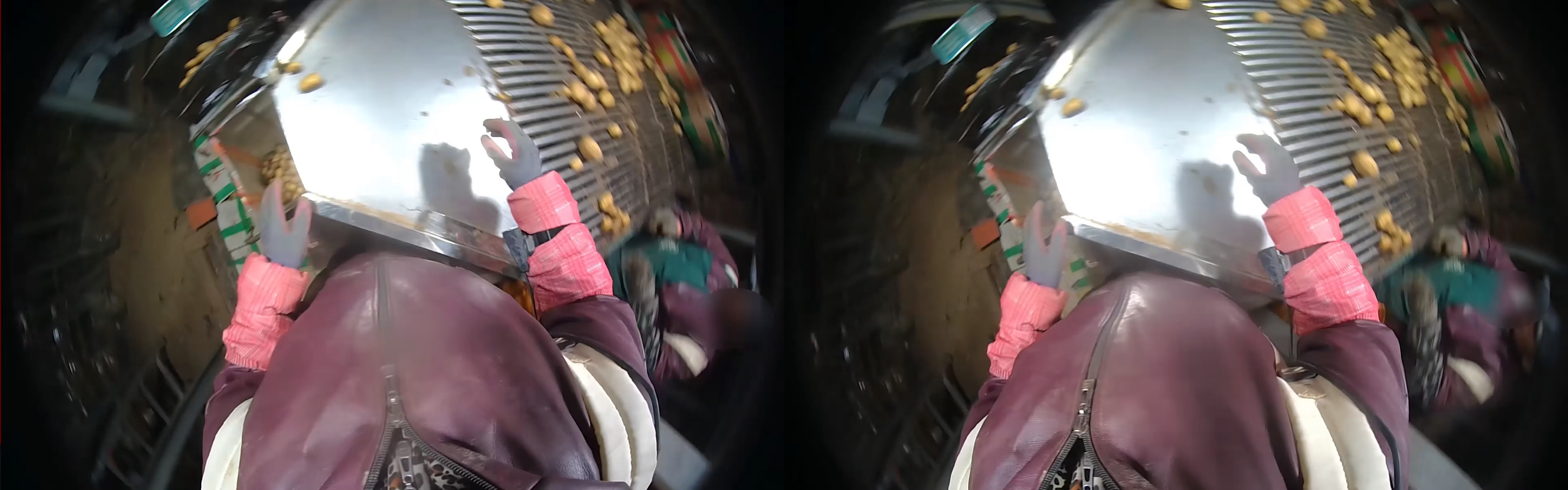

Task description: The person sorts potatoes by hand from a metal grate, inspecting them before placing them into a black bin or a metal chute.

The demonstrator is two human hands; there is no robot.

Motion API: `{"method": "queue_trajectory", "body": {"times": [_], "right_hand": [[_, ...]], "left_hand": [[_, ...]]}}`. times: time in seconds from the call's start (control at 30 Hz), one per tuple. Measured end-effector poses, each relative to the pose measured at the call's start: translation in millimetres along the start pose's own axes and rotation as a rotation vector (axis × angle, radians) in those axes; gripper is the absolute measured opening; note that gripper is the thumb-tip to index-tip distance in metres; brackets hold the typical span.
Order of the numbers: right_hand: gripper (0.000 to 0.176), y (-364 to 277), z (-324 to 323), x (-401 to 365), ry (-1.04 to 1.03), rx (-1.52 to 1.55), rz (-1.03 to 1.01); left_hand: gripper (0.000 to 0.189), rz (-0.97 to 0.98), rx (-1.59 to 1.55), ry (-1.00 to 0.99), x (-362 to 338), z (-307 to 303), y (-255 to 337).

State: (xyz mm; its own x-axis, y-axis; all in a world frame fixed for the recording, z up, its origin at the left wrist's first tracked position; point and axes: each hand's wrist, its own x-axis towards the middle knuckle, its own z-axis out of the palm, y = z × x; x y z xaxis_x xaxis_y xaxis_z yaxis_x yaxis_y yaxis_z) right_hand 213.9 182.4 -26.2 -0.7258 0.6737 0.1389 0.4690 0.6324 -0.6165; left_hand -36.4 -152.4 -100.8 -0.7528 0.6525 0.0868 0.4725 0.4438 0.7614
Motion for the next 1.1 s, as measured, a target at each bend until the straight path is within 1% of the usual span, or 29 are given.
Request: {"method": "queue_trajectory", "body": {"times": [0.07, 0.1, 0.13, 0.2, 0.27, 0.33, 0.37, 0.4, 0.43, 0.53, 0.57, 0.6, 0.63, 0.67, 0.77, 0.87, 0.9, 0.97, 1.0, 1.07, 1.1], "right_hand": [[0.032, 8, -43, -47, -0.068, -0.069, 0.350], [0.032, 25, -50, -75, -0.047, -0.168, 0.270], [0.036, 21, -59, -96, -0.051, -0.171, 0.252], [0.040, 28, -61, -129, -0.206, -0.263, 0.248], [0.048, 27, -60, -141, -0.386, -0.273, 0.331], [0.057, -7, -61, -125, -0.575, -0.203, 0.416], [0.060, -7, -49, -148, -0.516, -0.185, 0.414], [0.063, -5, -37, -155, -0.472, -0.168, 0.412], [0.060, -15, -34, -146, -0.468, -0.175, 0.395], [0.052, -47, -27, -121, -0.573, -0.350, 0.261], [0.047, -38, -19, -119, -0.505, -0.234, 0.267], [0.044, -1, -6, -116, -0.419, -0.351, 0.137], [0.051, 9, -8, -109, -0.372, -0.378, 0.150], [0.059, 10, -7, -103, -0.318, -0.408, 0.169], [0.073, -9, -5, -92, -0.374, -0.491, -0.003], [0.082, 23, 2, -96, -0.432, -0.511, 0.004], [0.076, 21, 4, -89, -0.423, -0.509, -0.020], [0.076, 8, 19, -58, -0.336, -0.447, -0.092], [0.077, 0, 30, -37, -0.291, -0.413, -0.125], [0.076, -16, 57, 17, -0.337, -0.401, -0.018], [0.076, -20, 75, 43, -0.309, -0.391, -0.059]], "left_hand": [[0.058, 0.112, 0.021, -0.054, 9, 5, 11], [0.057, 0.165, 0.038, -0.069, 13, 8, 17], [0.056, 0.238, 0.056, -0.080, 16, 14, 26], [0.053, 0.366, 0.093, -0.092, 27, 24, 40], [0.050, 0.488, 0.097, -0.157, 31, 39, 48], [0.045, 0.591, 0.094, -0.162, 38, 58, 45], [0.042, 0.652, 0.086, -0.154, 22, 64, 44], [0.041, 0.764, 0.129, -0.115, 22, 57, 57], [0.040, 0.864, 0.172, -0.089, 25, 53, 71], [0.042, 0.764, 0.241, -0.164, 19, 48, 63], [0.043, 0.696, 0.195, -0.140, 16, 44, 61], [0.044, 0.626, 0.143, -0.130, 20, 47, 61], [0.046, 0.567, 0.082, -0.114, 19, 47, 63], [0.046, 0.552, 0.063, -0.092, 18, 44, 61], [0.043, 0.522, -0.013, -0.035, 12, 33, 59], [0.039, 0.505, -0.055, 0.008, 5, 23, 49], [0.037, 0.495, -0.057, 0.014, 4, 17, 48], [0.035, 0.482, -0.065, 0.011, 3, 0, 50], [0.034, 0.473, -0.064, -0.033, 3, -6, 51], [0.032, 0.455, -0.059, -0.123, 1, -15, 51], [0.032, 0.468, -0.092, -0.119, 0, -17, 48]]}}
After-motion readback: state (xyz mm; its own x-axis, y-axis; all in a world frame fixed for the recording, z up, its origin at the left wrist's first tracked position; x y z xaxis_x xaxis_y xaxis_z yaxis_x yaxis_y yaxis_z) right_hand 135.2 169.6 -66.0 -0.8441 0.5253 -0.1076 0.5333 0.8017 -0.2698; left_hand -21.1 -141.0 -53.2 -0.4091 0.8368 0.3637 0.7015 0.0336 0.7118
